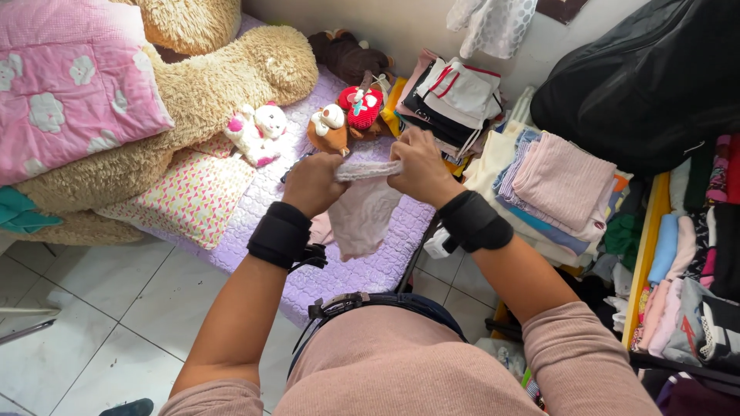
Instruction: Fold and organize various clothing items and a blanket in a bedroom.
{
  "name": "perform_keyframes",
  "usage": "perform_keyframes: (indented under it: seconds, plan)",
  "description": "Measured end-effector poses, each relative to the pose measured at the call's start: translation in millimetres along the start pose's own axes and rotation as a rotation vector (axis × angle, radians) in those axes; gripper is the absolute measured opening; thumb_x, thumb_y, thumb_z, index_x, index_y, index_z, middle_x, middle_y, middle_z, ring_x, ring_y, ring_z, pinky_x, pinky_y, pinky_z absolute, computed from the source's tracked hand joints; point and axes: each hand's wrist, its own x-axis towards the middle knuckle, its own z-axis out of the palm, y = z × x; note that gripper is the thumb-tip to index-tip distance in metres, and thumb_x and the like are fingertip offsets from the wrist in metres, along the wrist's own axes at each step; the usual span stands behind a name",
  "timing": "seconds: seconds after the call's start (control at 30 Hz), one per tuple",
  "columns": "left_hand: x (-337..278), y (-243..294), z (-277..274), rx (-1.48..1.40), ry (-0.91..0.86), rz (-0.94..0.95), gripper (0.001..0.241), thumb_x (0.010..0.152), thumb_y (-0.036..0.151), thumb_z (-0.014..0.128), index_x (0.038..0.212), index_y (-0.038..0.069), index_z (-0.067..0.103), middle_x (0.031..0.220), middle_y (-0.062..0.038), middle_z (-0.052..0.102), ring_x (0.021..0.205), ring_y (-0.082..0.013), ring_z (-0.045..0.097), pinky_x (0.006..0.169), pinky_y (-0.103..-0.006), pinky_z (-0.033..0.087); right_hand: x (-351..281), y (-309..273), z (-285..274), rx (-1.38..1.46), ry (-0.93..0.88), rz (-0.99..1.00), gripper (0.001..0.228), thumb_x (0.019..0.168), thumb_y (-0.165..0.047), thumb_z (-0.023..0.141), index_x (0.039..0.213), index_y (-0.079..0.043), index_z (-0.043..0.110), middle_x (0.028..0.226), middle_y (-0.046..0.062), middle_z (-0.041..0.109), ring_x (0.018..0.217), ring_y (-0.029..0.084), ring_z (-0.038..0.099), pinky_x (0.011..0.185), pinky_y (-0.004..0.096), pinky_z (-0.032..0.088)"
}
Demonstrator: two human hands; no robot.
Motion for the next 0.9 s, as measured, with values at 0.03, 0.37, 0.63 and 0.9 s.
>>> perform_keyframes:
  seconds: [0.03,0.37,0.63,0.9]
  plan:
    - [-0.3,-5.9,-1.5,-0.001,-0.001,0.002,0.03,0.086,0.019,0.081,0.11,0.011,0.066,0.104,-0.017,0.072,0.102,-0.0377,0.069,0.087,-0.0474,0.053,-4.4,16.5,4.6,-0.001,0.001,0.002,0.038,0.062,-0.008,0.085,0.089,-0.011,0.059,0.103,0.014,0.057,0.1,0.036,0.056,0.084,0.042,0.049]
    - [0.6,-46.7,18.3,-0.735,0.073,-0.081,0.03,0.097,0.021,0.072,0.117,0.003,0.059,0.103,-0.008,0.072,0.096,-0.0136,0.067,0.085,-0.0312,0.054,-44.9,80.6,73.3,0.855,-0.424,0.256,0.083,0.091,-0.019,0.079,0.156,-0.006,0.029,0.142,0.015,0.049,0.125,0.023,0.052,0.105,0.038,0.045]
    - [5.4,-63.6,29.7,-0.848,-0.193,-0.027,0.038,0.094,0.022,0.08,0.121,-0.002,0.067,0.103,-0.007,0.073,0.098,-0.0117,0.064,0.087,-0.0291,0.055,-51.5,72.6,145.4,1.188,-0.641,0.454,0.053,0.099,-0.024,0.076,0.143,0.001,0.063,0.139,0.008,0.069,0.129,0.017,0.06,0.114,0.036,0.045]
    - [-2.1,-72.8,114.8,-1.147,-0.369,-0.542,0.115,0.079,0.013,0.078,0.162,0.023,-0.001,0.11,-0.029,0.069,0.092,-0.0261,0.07,0.082,-0.0369,0.057,-64.9,100.9,90.7,1.527,-0.364,0.572,0.042,0.106,-0.023,0.062,0.143,-0.005,0.055,0.132,-0.003,0.065,0.122,0.008,0.057,0.105,0.03,0.046]
